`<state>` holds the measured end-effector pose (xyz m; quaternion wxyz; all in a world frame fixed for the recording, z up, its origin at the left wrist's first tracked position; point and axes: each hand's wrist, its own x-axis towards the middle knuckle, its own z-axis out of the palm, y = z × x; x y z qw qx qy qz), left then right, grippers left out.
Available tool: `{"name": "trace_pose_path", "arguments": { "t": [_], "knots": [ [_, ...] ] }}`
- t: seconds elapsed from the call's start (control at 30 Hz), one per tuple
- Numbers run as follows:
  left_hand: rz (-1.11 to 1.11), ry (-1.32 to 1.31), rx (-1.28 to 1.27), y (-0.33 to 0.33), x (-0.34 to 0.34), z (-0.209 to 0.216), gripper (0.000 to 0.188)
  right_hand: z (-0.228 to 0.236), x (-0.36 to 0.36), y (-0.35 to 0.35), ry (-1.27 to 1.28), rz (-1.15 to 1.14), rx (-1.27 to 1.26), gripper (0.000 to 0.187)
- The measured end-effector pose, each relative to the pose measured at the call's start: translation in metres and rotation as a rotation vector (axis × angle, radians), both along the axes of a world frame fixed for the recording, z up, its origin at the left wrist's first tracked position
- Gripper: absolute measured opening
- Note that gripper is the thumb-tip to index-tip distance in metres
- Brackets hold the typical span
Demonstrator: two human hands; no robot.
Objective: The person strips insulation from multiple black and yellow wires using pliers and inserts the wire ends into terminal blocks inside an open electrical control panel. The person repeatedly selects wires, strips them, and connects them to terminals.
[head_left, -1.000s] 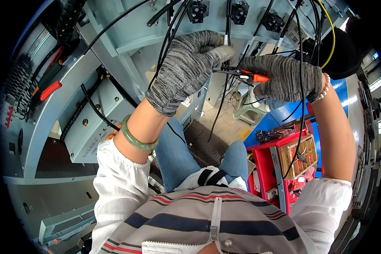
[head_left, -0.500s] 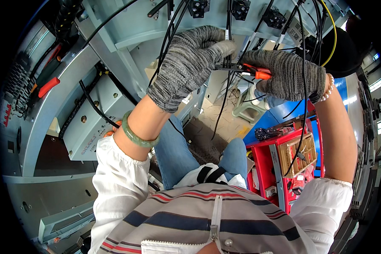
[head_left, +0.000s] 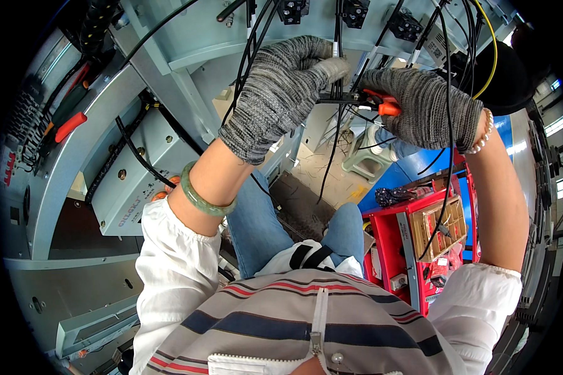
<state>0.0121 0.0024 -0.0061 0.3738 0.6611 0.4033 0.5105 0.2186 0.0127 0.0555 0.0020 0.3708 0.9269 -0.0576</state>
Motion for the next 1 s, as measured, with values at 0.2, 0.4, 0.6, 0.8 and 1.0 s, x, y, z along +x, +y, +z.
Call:
{"name": "trace_pose_path", "arguments": {
  "t": [0.2, 0.4, 0.6, 0.8, 1.0],
  "knots": [
    [0.013, -0.018, 0.002, 0.0, 0.002, -0.001, 0.024, 0.002, -0.001, 0.002, 0.007, 0.014, 0.004, 0.044],
    [0.046, 0.002, 0.025, -0.002, 0.003, 0.001, 0.024, 0.009, -0.003, 0.002, -0.069, -0.013, -0.073, 0.038],
    [-0.018, 0.065, 0.048, 0.005, -0.001, 0.0, 0.023, 0.013, -0.006, 0.004, -0.117, 0.015, -0.115, 0.038],
    [-0.014, 0.022, 0.083, 0.008, -0.002, -0.005, 0.026, 0.017, -0.009, 0.008, -0.168, -0.093, -0.271, 0.061],
    [-0.056, -0.106, 0.065, 0.009, 0.0, -0.009, 0.027, 0.006, 0.002, 0.011, -0.041, 0.012, -0.148, 0.042]
  ]
}}
